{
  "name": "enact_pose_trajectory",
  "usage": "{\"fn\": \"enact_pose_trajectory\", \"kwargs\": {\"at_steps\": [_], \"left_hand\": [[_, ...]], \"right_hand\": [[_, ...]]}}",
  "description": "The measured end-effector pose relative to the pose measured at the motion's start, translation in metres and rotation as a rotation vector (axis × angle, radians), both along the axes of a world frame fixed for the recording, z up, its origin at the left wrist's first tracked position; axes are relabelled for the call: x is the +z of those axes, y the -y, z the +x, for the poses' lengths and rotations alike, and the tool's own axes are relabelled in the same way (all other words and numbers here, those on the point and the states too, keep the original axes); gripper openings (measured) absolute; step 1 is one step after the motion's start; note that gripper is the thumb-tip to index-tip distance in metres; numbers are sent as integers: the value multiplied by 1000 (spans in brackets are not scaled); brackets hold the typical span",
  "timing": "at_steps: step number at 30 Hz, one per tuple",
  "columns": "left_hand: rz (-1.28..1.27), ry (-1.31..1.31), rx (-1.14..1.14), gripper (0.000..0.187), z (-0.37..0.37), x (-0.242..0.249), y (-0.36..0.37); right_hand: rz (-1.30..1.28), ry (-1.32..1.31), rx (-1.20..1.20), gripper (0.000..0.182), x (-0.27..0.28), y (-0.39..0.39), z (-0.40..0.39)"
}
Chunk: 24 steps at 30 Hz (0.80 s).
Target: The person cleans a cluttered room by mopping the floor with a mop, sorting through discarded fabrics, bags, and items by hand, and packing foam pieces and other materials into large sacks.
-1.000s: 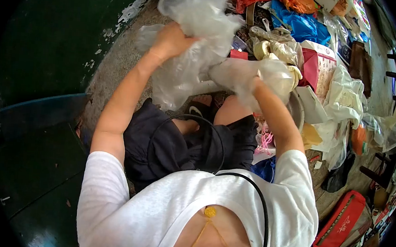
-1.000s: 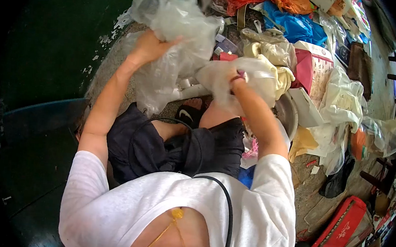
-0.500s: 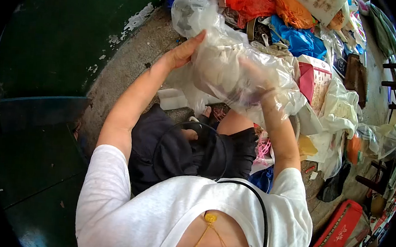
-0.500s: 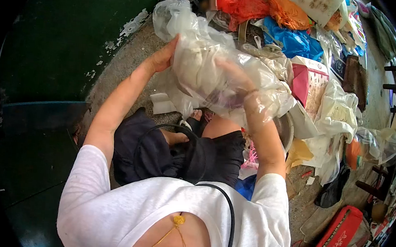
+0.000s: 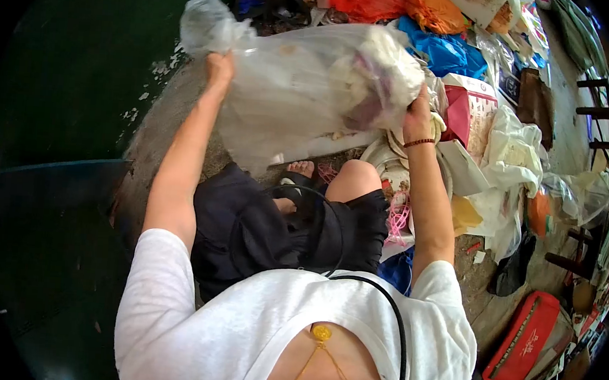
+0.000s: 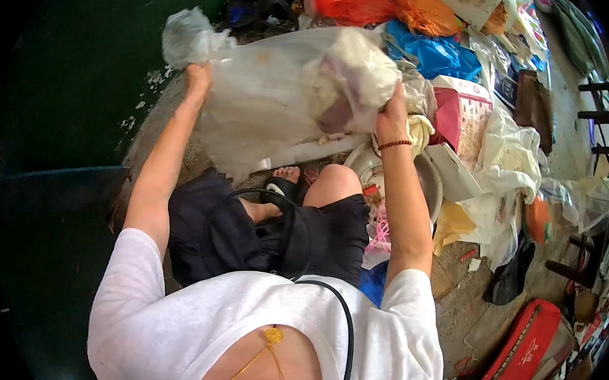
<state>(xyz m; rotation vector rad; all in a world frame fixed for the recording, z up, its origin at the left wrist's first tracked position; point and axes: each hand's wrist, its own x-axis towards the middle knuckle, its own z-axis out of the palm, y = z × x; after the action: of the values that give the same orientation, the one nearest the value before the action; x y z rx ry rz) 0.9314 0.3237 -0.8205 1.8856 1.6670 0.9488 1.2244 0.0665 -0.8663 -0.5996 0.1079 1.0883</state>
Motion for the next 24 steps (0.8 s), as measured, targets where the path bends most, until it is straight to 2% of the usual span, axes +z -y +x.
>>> {"fn": "enact_pose_trajectory", "kwargs": {"at_steps": [2,3,4,5,8,10,11,13,14,16,17,18,19,22,24], "left_hand": [[-97,-178,127,31,-26,-2,-20],[-129,-117,152,32,-39,1,-23],[-24,-164,175,34,-67,-31,-52],[-57,-122,261,36,-67,-14,-34],[-26,-149,374,40,-98,-32,-50],[-112,-136,449,41,-103,-21,-46],[-117,-137,452,41,-108,-29,-51],[11,-70,411,40,-124,-48,-62],[14,-74,418,40,-121,-41,-58],[-86,-136,461,39,-102,-23,-41],[-81,14,404,40,-100,-23,-39],[-79,13,413,40,-96,-23,-40],[-69,128,380,41,-92,-23,-42],[-47,389,232,46,-79,-20,-47],[-37,376,222,49,-73,-15,-50]], "right_hand": [[198,-40,-106,38,2,13,20],[218,-93,-127,37,-5,20,35],[223,-19,-167,37,-4,26,42],[211,-48,-197,36,1,33,47],[207,-51,-219,35,-13,52,73],[280,-41,-266,34,-16,58,81],[316,-7,-278,34,1,59,71],[216,4,-245,34,-8,60,77],[178,32,-216,34,-20,62,86],[245,36,-311,33,-3,62,80],[274,61,-302,33,7,62,73],[303,84,-292,33,11,62,68],[219,89,-283,34,-8,60,80],[-45,111,-337,36,9,52,62],[26,151,-251,41,21,45,48]]}}
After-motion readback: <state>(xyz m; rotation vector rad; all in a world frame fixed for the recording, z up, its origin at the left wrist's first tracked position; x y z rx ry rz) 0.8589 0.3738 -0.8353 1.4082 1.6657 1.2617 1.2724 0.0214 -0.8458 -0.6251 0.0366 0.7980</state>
